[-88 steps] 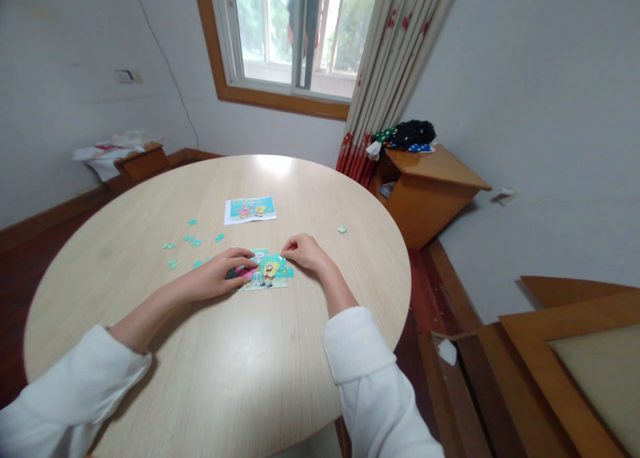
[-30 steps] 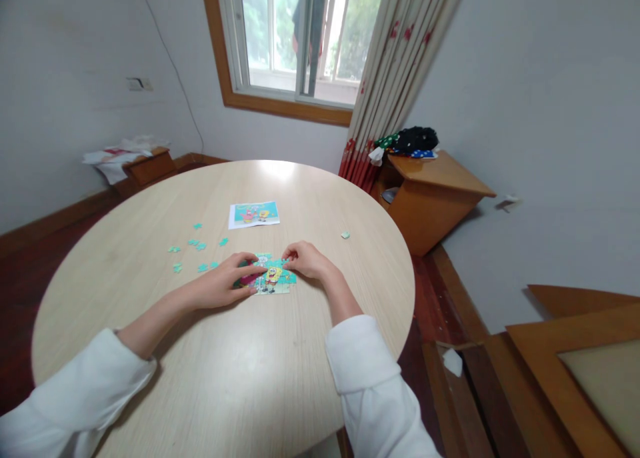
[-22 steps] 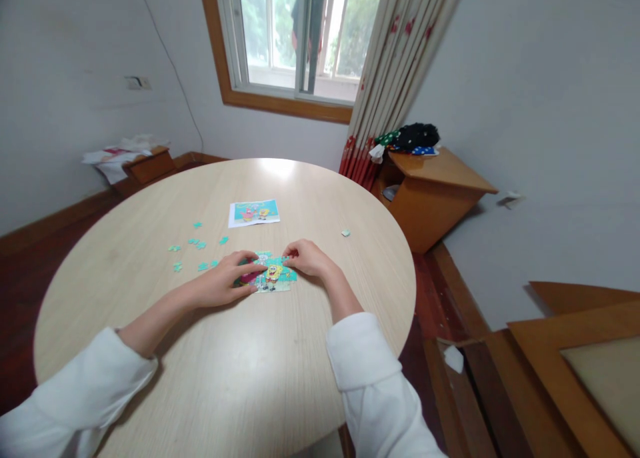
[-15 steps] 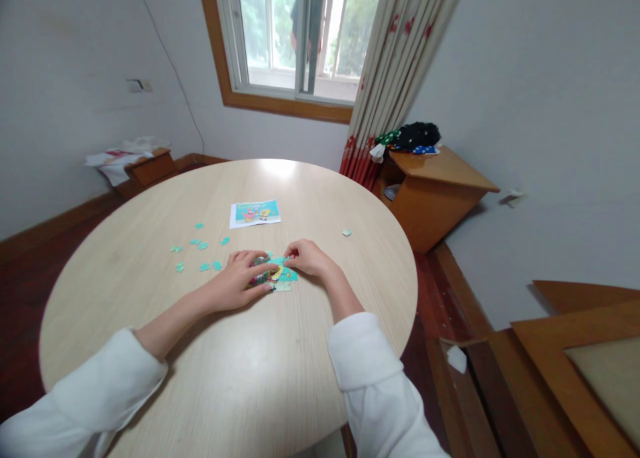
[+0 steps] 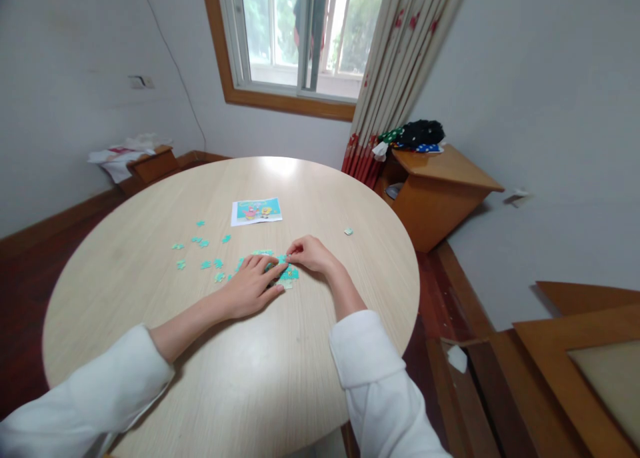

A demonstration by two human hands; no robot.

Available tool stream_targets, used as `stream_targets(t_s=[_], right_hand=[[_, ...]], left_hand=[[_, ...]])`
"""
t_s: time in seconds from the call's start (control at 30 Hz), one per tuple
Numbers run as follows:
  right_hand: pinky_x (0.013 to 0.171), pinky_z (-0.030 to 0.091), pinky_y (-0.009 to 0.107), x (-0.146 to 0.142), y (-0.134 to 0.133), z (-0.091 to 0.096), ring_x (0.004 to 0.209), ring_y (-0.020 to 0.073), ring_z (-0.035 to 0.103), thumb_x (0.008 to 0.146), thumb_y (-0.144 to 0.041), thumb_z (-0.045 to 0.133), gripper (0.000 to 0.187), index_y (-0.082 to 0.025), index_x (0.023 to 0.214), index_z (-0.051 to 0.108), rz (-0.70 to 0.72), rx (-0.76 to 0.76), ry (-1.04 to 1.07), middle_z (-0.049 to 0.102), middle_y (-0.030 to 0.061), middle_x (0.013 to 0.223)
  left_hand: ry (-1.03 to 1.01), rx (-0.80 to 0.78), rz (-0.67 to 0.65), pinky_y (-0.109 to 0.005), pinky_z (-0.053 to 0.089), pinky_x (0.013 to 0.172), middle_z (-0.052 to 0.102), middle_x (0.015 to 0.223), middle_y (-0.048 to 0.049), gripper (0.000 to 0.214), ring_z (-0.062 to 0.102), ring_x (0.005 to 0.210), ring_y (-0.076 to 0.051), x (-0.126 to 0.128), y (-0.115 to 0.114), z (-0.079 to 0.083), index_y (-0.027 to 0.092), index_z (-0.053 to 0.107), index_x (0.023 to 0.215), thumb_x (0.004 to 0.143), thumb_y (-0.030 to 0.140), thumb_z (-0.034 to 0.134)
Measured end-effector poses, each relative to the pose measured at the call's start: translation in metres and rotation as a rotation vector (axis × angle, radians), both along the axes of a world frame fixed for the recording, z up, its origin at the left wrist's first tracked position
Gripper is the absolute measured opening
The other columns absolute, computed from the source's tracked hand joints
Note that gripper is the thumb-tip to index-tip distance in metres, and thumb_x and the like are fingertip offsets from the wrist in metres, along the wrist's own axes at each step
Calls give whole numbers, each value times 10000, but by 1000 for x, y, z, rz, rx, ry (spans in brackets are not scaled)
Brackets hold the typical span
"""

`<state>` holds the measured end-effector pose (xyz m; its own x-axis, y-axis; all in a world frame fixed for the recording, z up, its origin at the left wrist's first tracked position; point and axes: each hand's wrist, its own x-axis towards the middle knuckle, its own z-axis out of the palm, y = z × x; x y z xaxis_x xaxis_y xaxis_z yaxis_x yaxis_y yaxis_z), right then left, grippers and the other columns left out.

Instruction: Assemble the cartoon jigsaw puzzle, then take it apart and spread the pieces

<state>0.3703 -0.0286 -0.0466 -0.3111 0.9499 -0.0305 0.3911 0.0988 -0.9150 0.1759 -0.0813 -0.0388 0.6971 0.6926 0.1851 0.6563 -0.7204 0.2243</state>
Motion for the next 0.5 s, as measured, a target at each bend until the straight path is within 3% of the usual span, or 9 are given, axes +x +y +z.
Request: stream_targets(t_s=[0.5], right_hand=[[608,403,238,-6,-1,6,632,121,533,695,-186,613,109,-113,709,692,-33,100,-177,655,34,657]], left_hand=[[38,30,56,-497,271,964,551,1148,-128,433,447,1070,-296,4,-2,2,208,517,1237,914,418,320]])
